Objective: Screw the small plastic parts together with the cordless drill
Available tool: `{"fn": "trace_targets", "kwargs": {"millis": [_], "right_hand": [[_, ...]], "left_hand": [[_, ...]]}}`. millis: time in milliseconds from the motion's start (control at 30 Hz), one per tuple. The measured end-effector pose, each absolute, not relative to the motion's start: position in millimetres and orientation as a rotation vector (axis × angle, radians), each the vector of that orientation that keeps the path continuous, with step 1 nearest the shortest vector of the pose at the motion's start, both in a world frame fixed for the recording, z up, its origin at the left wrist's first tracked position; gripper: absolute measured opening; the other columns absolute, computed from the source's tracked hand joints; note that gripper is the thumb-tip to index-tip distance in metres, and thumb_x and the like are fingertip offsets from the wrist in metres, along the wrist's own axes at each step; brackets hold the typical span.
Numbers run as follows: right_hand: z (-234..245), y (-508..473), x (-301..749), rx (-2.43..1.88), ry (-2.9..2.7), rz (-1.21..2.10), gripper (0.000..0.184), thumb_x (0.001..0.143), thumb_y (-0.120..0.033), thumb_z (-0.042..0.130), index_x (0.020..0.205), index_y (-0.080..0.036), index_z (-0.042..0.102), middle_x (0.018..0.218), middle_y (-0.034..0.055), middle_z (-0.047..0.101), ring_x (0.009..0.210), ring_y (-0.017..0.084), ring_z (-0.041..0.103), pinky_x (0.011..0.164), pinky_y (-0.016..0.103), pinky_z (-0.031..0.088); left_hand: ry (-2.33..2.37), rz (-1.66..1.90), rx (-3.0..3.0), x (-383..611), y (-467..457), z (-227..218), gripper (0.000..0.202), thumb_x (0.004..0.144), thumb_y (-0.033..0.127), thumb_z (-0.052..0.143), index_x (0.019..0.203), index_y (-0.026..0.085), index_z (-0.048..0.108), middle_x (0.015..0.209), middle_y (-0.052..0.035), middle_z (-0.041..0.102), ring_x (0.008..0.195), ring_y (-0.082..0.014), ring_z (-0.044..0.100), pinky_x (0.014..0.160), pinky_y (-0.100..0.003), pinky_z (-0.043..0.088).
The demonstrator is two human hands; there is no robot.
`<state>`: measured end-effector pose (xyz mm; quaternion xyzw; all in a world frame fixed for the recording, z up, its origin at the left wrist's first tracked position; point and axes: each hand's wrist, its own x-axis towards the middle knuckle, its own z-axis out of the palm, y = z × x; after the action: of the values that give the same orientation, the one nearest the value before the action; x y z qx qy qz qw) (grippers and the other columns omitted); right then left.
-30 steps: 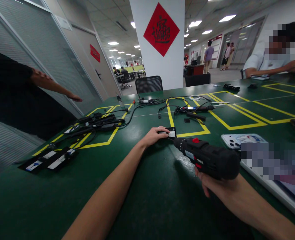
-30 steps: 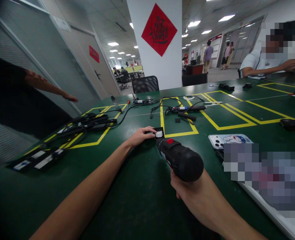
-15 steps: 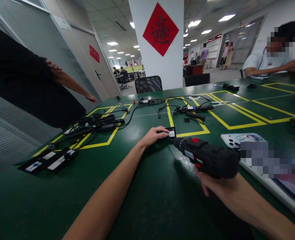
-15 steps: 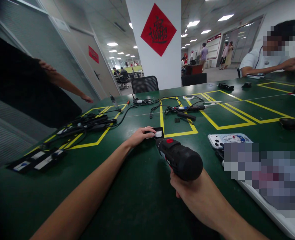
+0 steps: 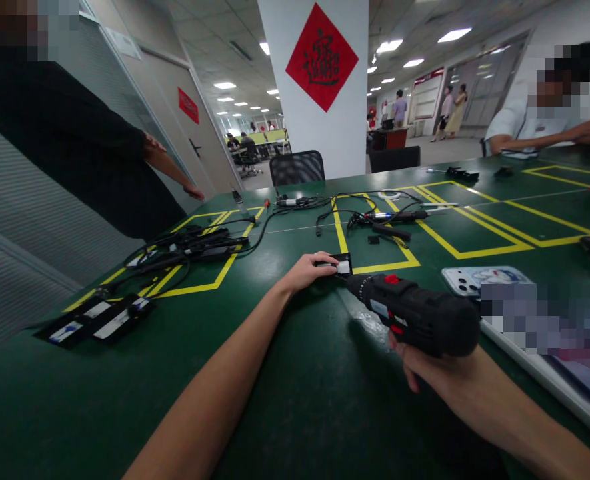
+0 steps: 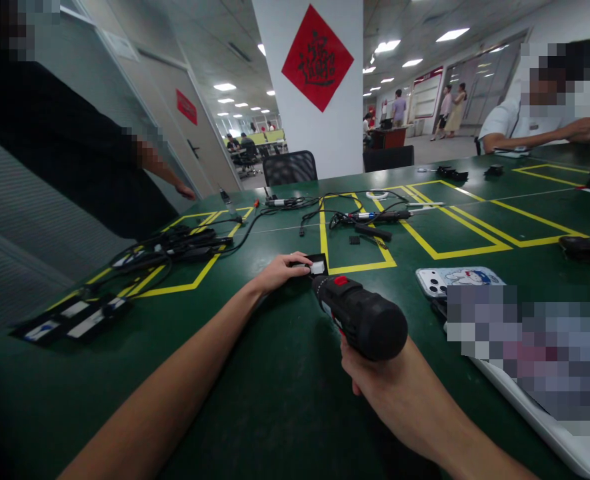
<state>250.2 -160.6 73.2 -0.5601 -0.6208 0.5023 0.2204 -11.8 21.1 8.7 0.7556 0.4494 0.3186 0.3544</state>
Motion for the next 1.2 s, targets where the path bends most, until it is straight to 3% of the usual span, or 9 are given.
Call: {"fn": "trace_targets", "kwargs": {"millis": [433, 667, 967, 1200], "right_hand": [[77, -163, 250, -1.53, -1.723, 1.361, 0.027, 0.085, -0.043, 0.042, 0.086, -0.02, 0.057, 0.075, 0.004, 0.062, 0.071, 0.02, 0.059, 0.049, 0.026, 0.039], [74, -162, 251, -1.549, -1.753, 1.36, 0.035, 0.085, -0.049, 0.042, 0.068, -0.021, 0.053, 0.07, 0.0019, 0.059, 0.067, 0.017, 0.055, 0.049, 0.025, 0.038], [78, -161, 249, -1.509, -1.709, 1.382, 0.03, 0.086, -0.046, 0.042, 0.08, -0.02, 0.056, 0.08, 0.0061, 0.063, 0.079, 0.022, 0.059, 0.05, 0.026, 0.038], [85, -164, 248, -1.546, -1.696, 1.416, 0.028, 0.087, -0.043, 0.04, 0.083, -0.019, 0.054, 0.07, 0.0028, 0.057, 0.071, 0.019, 0.056, 0.052, 0.027, 0.036]], "left_hand": [[1.141, 0.833, 1.959, -10, 19, 11, 0.034, 0.071, 0.039, 0.063, 0.097, 0.018, 0.067, 0.11, -0.0054, 0.058, 0.105, -0.0203, 0.051, 0.097, -0.032, 0.034], [1.183, 0.826, 1.956, -10, 21, 8, 0.034, 0.069, 0.038, 0.063, 0.096, 0.017, 0.068, 0.11, -0.0063, 0.058, 0.109, -0.0222, 0.049, 0.099, -0.034, 0.033], [1.147, 0.839, 1.934, -10, 19, 11, 0.033, 0.07, 0.038, 0.064, 0.096, 0.018, 0.068, 0.11, -0.0057, 0.059, 0.105, -0.0205, 0.051, 0.098, -0.033, 0.034], [1.16, 0.844, 1.941, -10, 20, 9, 0.033, 0.07, 0.038, 0.064, 0.096, 0.018, 0.068, 0.111, -0.006, 0.059, 0.109, -0.0215, 0.05, 0.099, -0.033, 0.033]]}}
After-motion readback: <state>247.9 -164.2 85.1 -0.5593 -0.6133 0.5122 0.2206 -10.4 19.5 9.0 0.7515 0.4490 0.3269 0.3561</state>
